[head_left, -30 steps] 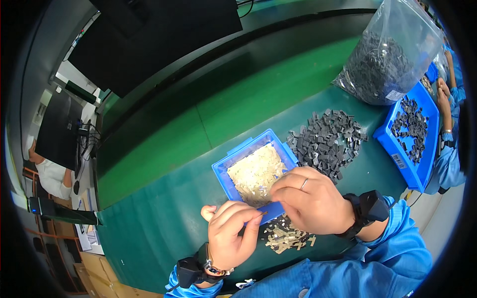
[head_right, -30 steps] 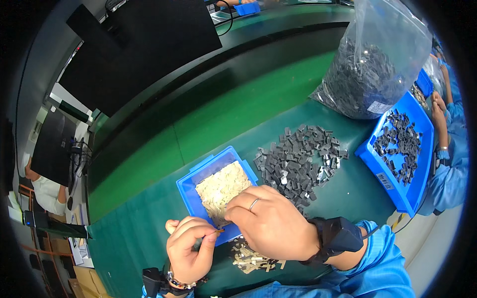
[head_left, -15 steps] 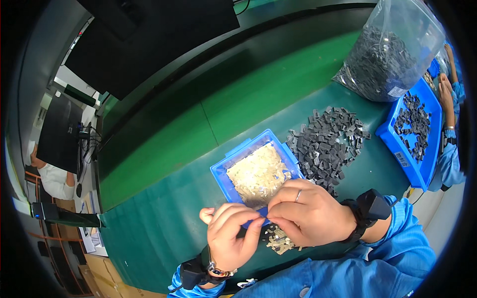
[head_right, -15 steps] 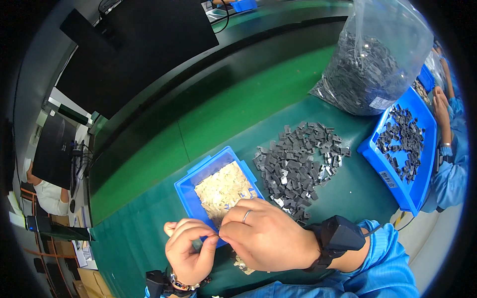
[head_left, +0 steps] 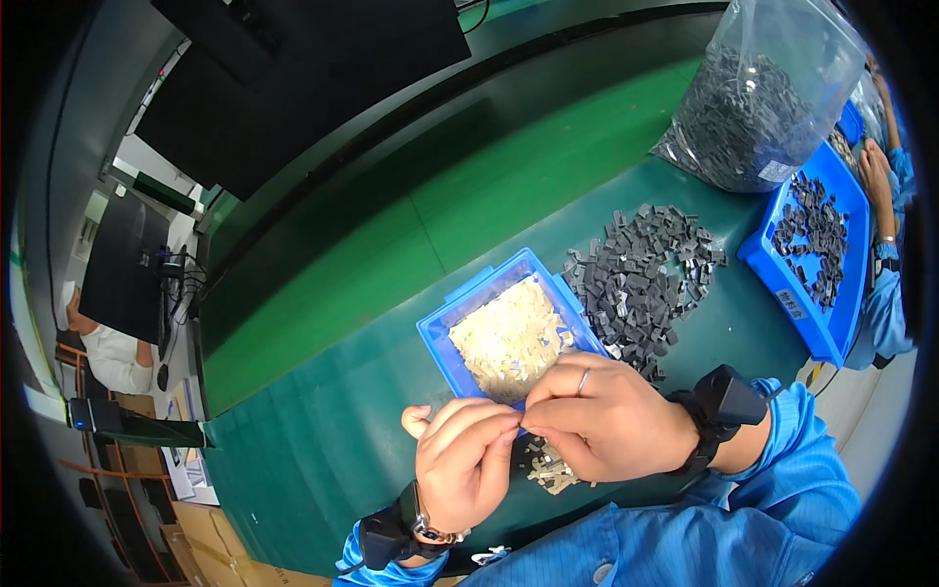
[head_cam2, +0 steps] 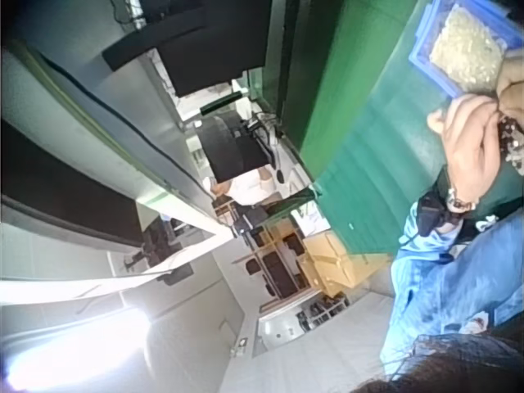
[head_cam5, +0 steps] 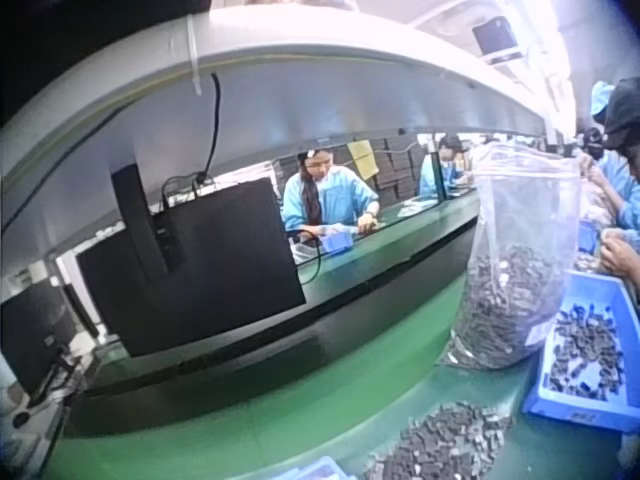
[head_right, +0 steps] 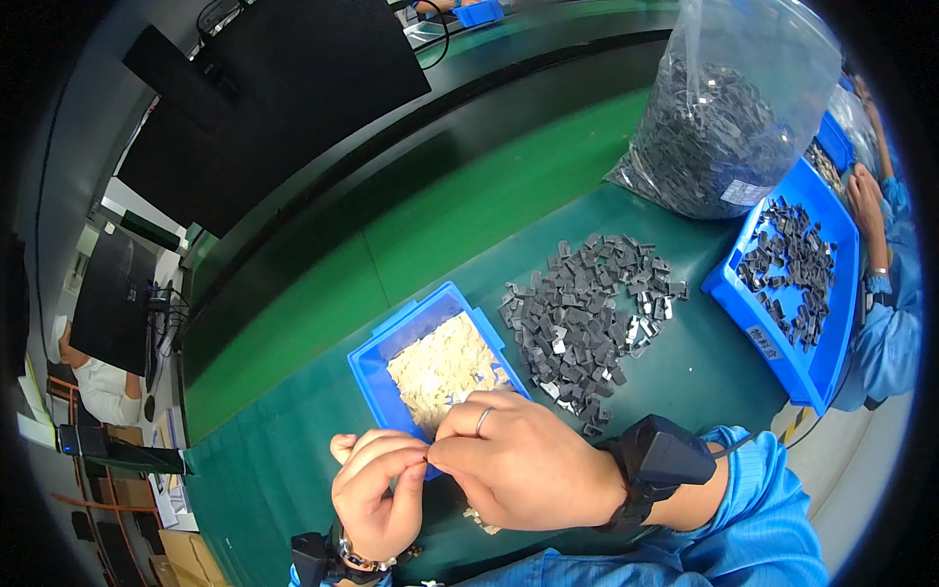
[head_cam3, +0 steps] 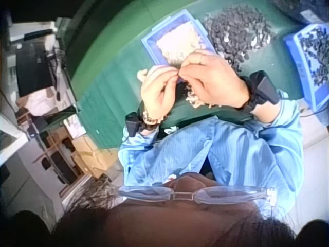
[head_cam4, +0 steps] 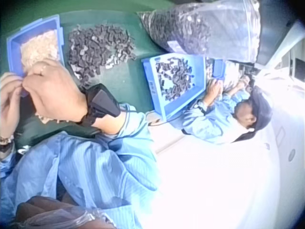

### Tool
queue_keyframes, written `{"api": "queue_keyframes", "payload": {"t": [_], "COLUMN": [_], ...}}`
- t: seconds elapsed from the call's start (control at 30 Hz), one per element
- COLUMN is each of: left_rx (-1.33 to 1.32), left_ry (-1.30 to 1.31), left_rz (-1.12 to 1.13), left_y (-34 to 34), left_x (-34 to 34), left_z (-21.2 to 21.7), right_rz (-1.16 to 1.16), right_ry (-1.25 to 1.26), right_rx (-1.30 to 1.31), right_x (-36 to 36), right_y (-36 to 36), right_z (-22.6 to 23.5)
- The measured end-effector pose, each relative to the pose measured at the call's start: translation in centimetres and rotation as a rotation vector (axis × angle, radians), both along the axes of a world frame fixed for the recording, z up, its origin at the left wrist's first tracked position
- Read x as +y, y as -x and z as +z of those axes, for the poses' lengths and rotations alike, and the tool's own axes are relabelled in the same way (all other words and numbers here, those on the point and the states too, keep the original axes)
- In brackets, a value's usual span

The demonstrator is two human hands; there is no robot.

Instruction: Sorting small plastic or rubber components into bins on a factory assembly line.

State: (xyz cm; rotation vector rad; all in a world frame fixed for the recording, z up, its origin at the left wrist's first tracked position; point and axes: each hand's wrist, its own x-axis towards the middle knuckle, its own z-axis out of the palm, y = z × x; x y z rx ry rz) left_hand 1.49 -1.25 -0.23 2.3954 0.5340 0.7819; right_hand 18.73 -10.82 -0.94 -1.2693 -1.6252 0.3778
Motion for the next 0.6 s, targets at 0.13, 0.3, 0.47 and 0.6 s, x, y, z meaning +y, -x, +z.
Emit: {"api": "queue_keyframes", "payload": {"t": [0.13, 0.3, 0.47, 0.6], "left_rx": [-0.010, -0.036, 0.004, 0.025], "left_ry": [0.024, 0.048, -0.152, -0.219], "left_rz": [0.005, 0.037, 0.144, 0.168], "left_y": [-0.08, 0.10, -0.12, -0.24], "left_x": [0.15, 0.49, 0.91, 0.91], "left_z": [-0.20, -0.30, -0.04, 0.01], "right_rz": [-0.006, -0.052, -0.149, -0.168], "right_ry": [0.001, -0.014, -0.097, -0.121], "right_rx": [0.033, 0.073, 0.010, -0.164], "right_x": [0.01, -0.25, -0.14, -0.31], "right_y": [0.31, 0.49, 0.06, -0.28], "right_z": [-0.26, -0.01, -0.27, -0.23]}}
